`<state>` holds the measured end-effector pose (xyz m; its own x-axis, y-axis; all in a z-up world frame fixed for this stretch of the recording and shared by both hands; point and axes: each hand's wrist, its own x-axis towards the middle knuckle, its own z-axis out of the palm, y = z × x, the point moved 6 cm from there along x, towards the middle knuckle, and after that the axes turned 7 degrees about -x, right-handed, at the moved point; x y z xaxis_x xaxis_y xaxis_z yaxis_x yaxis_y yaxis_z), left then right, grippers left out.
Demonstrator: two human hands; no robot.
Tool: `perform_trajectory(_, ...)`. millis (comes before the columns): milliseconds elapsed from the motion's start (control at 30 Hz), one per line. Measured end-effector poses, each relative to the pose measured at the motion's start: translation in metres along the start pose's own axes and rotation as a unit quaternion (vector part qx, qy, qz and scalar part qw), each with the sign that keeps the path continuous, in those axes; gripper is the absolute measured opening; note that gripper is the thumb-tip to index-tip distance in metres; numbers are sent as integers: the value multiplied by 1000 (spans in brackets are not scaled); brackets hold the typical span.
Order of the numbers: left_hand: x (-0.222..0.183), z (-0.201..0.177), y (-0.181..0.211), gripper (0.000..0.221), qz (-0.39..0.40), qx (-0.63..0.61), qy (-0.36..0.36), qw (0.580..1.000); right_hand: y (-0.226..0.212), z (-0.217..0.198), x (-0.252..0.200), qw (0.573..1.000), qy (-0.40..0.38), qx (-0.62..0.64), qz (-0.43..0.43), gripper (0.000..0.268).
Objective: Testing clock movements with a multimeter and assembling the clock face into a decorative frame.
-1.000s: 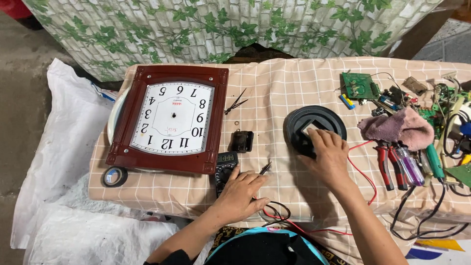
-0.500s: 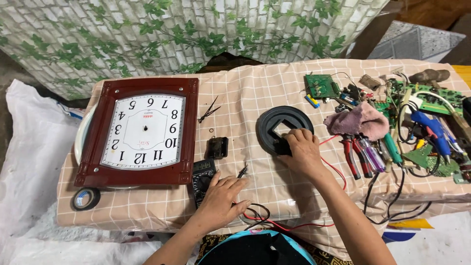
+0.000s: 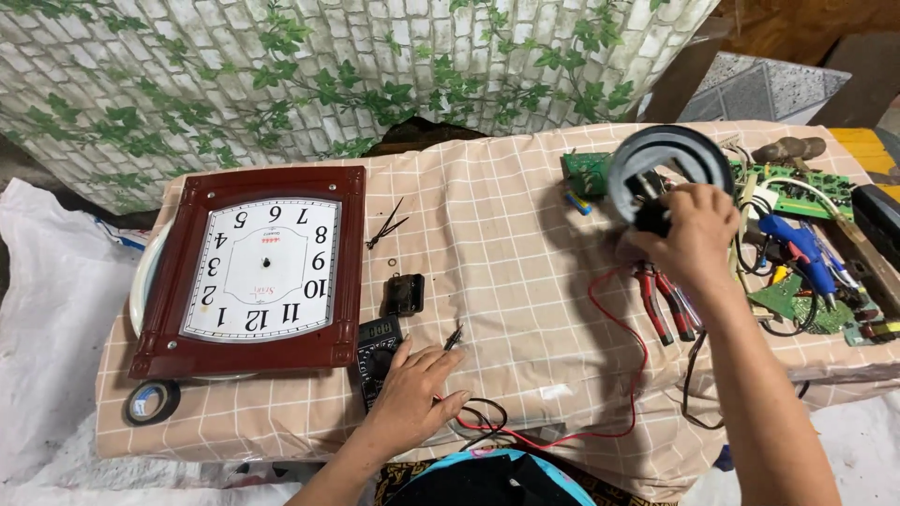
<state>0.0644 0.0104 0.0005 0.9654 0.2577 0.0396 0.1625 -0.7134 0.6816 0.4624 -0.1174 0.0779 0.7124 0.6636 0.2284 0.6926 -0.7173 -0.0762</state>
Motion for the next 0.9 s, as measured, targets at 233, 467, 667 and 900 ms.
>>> perform_trajectory(233, -16, -39, 14, 52, 75, -43, 123, 989, 116, 44, 29, 989, -63, -33, 126, 79)
perform_trajectory(467, -69, -199, -51, 52, -110, 162, 346, 917, 161, 82, 20, 985, -48, 4, 166, 79)
perform_trajectory(667, -122, -266, -177, 79, -423, 133, 296, 846, 159, 83, 15, 992, 23, 81, 92, 69)
perform_trajectory(900, -128, -272, -210, 89, -576, 84, 173, 794, 5, 15, -5, 954, 207, 182, -118, 58)
